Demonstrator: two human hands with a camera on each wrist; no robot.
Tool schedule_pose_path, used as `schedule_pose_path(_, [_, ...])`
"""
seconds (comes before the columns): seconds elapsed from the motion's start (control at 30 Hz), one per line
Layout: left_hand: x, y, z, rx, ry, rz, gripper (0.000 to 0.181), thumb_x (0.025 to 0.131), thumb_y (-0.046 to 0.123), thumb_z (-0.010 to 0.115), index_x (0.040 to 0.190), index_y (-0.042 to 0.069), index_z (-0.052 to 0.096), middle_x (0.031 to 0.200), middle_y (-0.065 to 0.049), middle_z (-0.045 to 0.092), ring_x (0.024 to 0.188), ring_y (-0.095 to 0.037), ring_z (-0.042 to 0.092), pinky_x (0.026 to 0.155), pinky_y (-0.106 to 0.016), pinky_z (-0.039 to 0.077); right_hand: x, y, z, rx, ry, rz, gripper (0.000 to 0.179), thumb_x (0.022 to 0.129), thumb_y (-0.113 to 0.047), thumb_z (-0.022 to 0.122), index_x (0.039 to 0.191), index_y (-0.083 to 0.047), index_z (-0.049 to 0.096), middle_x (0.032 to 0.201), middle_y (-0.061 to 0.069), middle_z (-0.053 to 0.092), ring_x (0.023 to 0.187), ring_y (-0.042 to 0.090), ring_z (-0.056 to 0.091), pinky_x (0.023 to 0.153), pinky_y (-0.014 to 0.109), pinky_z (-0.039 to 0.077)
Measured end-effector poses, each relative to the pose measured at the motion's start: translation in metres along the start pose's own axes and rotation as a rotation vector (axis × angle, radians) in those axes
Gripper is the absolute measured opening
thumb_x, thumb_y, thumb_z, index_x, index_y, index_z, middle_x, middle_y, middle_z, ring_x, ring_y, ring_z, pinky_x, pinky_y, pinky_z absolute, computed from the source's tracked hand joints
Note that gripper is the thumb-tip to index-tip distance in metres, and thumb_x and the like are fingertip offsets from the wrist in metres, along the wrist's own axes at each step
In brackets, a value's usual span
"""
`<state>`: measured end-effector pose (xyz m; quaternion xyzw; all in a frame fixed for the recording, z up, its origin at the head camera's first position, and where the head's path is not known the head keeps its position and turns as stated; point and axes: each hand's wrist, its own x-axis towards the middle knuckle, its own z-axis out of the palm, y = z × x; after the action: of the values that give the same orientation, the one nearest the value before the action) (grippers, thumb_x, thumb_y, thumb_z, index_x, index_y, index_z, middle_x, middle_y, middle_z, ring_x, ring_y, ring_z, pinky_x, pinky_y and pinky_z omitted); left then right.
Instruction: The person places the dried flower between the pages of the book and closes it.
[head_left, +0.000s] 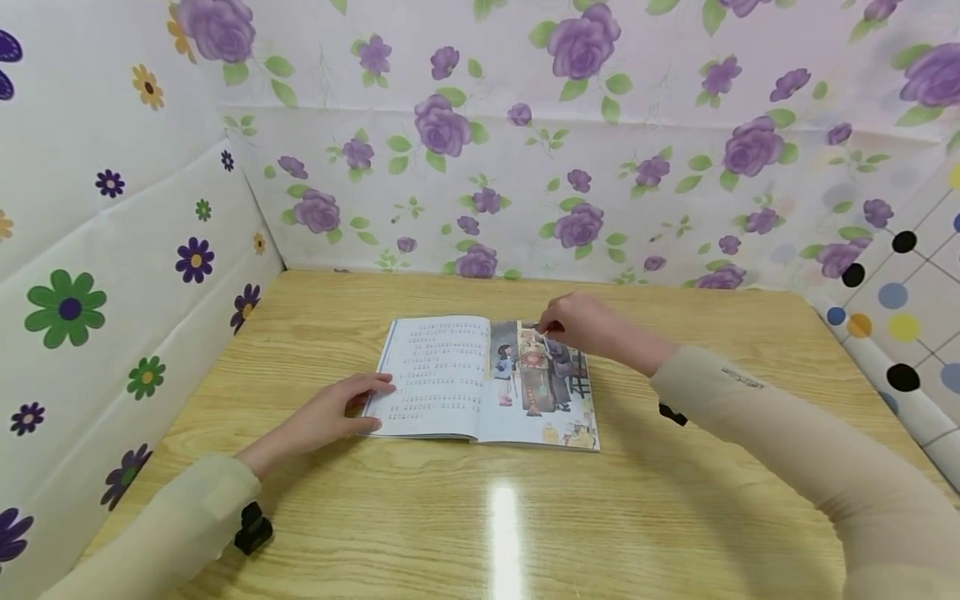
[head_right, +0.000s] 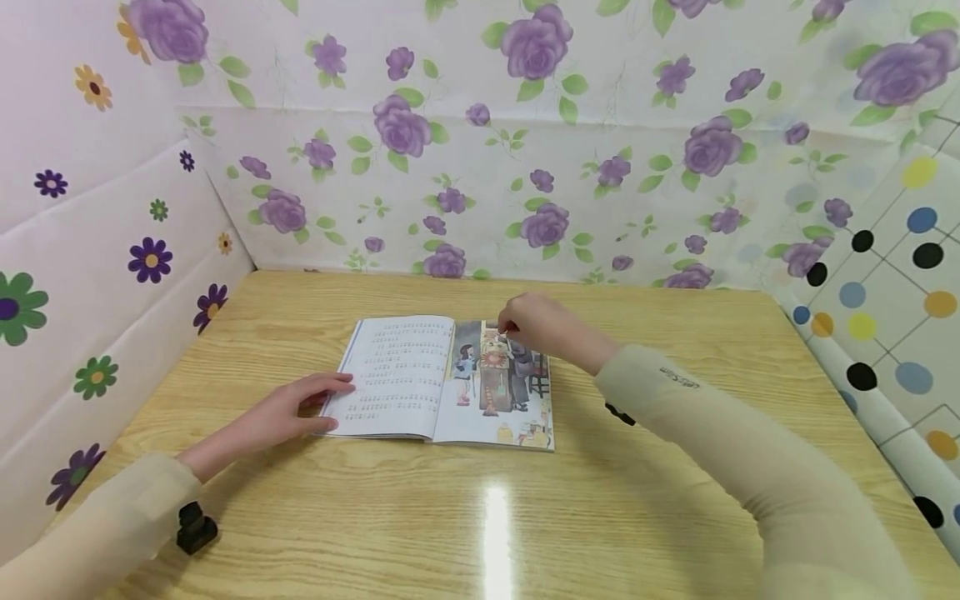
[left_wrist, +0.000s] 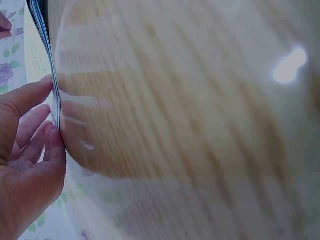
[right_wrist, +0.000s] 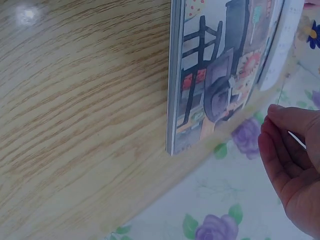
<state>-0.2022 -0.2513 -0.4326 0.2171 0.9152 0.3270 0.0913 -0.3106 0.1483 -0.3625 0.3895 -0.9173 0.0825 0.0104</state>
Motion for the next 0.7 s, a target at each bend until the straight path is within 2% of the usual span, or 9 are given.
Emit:
schedule_pose_path(0.23, [0.0,-0.002,0.002,0.002,0.005,-0.001,0.049,0.089,0.013,0.072,0.137,0.01,0.058,0.152,-0.012,0.047,0.143,-0.036,0.041,0.113,-0.052,0.038,0.008,-0.005,0.008,-0.033,-0.048,0.022,0.01,0.089,-0.006,0.071,0.097,-0.007,0.078,0.091,0.007,0.074,0.083,0.019,0.069,0.076,0.031,0.058])
schedule_pose_path(0.53, [0.0,0.002,0.0,0.005,0.007,-0.002,0.049,0.089,0.012,0.072,0.137,0.008,0.058,0.152,-0.014,0.046,0.143,-0.038,0.04,0.114,-0.054,0.036,0.011,-0.007,0.015,-0.093,-0.033,0.049,0.01,0.089,-0.009,0.071,0.094,-0.008,0.079,0.088,0.007,0.075,0.076,0.017,0.067,0.073,0.031,0.058])
schedule_pose_path(0.7, [0.001,0.002,0.0,0.0,0.003,-0.008,0.049,0.09,0.011,0.072,0.136,0.008,0.057,0.153,-0.014,0.046,0.143,-0.037,0.04,0.114,-0.053,0.036,0.011,-0.007,0.019,-0.077,-0.029,0.065,0.009,0.089,-0.01,0.072,0.094,-0.009,0.079,0.089,0.006,0.075,0.076,0.016,0.067,0.07,0.03,0.057])
